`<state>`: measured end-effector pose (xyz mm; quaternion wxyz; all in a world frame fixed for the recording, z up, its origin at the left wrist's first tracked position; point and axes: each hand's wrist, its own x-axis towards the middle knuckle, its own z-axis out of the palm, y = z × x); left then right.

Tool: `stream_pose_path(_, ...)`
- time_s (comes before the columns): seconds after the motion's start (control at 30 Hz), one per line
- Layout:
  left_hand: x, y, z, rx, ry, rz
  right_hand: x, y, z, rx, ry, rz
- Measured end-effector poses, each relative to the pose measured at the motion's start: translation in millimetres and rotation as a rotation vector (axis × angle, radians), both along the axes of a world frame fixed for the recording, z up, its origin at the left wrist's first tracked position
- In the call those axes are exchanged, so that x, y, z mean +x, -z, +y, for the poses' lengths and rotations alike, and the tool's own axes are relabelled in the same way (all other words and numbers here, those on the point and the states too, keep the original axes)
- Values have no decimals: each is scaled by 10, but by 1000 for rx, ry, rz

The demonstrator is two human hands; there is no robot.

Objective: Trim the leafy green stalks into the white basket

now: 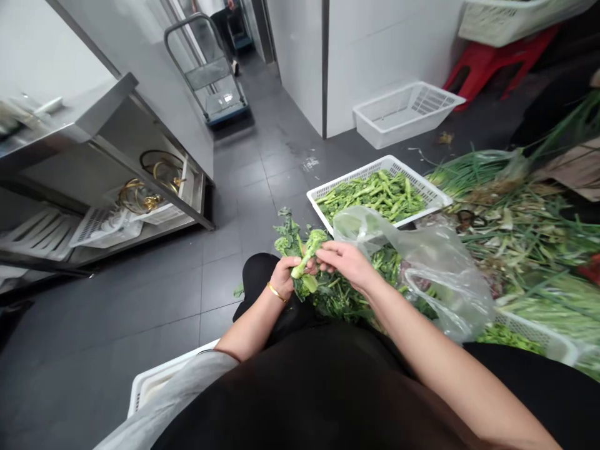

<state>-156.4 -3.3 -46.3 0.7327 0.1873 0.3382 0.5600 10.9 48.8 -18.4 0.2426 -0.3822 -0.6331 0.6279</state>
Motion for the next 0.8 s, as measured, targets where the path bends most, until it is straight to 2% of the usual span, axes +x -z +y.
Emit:
stream_pose_path(0.1, 149, -6, -23, 31, -49, 104, -149, -83, 36, -47, 160, 86)
stream_pose_path(0.17, 216, -43, -27, 68, -104, 197, -178, -62, 48, 49, 271, 44)
stream_pose_path(0.23, 264, -95, -22, 85, -170, 249, -164, -28, 38, 290, 366, -35)
stream_pose_path(0.33, 316, -173, 4, 44, -277, 218, -130, -2, -44, 791, 406, -127)
stream_pose_path(0.4, 329, -202, 34, 9, -341, 194, -131, 6, -138, 1062, 309, -175)
stream_pose_path(0.47, 316, -206, 69, -38, -379, 172, -148, 18, -229, 1225, 151, -199)
stream_pose_path(0.53, 277, -192, 97, -96, -369, 150, -162, 27, -269, 1258, 48, -197)
stream_pose_path(0.7, 185, -165, 82, -111, -249, 95, -110, -24, -80, 957, 158, -200)
stream_pose_path(0.8, 202, -135, 77, -121, -208, 99, -91, -78, -9, 955, 116, -147)
